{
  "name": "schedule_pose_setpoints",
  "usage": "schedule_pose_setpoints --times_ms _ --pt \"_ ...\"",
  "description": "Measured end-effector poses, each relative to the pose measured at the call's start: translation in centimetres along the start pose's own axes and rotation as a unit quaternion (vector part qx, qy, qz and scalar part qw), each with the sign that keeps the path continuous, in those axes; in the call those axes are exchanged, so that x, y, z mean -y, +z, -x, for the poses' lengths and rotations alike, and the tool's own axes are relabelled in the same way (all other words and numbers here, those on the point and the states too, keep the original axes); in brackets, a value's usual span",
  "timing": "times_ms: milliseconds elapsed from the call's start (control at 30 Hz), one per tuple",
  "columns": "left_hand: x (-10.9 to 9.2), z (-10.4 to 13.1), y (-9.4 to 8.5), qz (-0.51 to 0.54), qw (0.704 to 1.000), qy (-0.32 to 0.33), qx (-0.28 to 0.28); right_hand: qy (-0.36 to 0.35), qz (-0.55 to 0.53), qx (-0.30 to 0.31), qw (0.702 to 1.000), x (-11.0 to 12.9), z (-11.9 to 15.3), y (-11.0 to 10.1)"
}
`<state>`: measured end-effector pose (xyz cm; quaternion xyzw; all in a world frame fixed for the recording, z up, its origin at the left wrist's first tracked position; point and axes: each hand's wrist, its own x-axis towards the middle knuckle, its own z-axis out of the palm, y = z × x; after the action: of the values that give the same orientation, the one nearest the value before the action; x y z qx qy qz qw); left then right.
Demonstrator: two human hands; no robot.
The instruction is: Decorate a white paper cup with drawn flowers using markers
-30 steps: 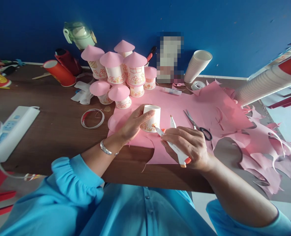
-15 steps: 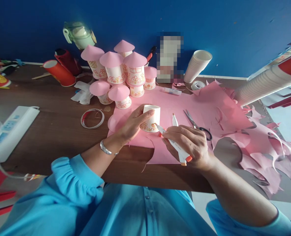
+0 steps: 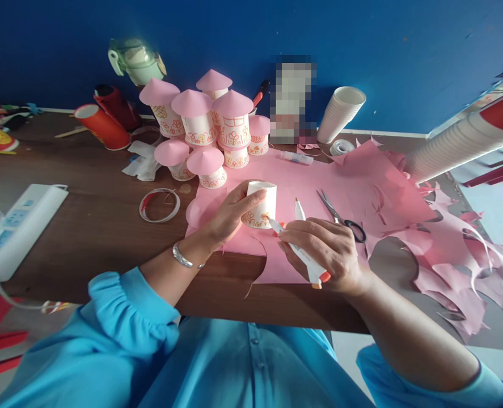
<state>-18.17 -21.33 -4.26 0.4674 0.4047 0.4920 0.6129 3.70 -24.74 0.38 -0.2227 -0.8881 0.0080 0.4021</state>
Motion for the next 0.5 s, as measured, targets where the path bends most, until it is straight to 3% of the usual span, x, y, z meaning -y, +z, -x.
schedule_pose_setpoints --times_ms 500 --pt "-0.14 0.04 0.01 0.004 1.0 -0.01 -0.004 0.001 -0.001 0.001 1.0 0.06 0.02 0.04"
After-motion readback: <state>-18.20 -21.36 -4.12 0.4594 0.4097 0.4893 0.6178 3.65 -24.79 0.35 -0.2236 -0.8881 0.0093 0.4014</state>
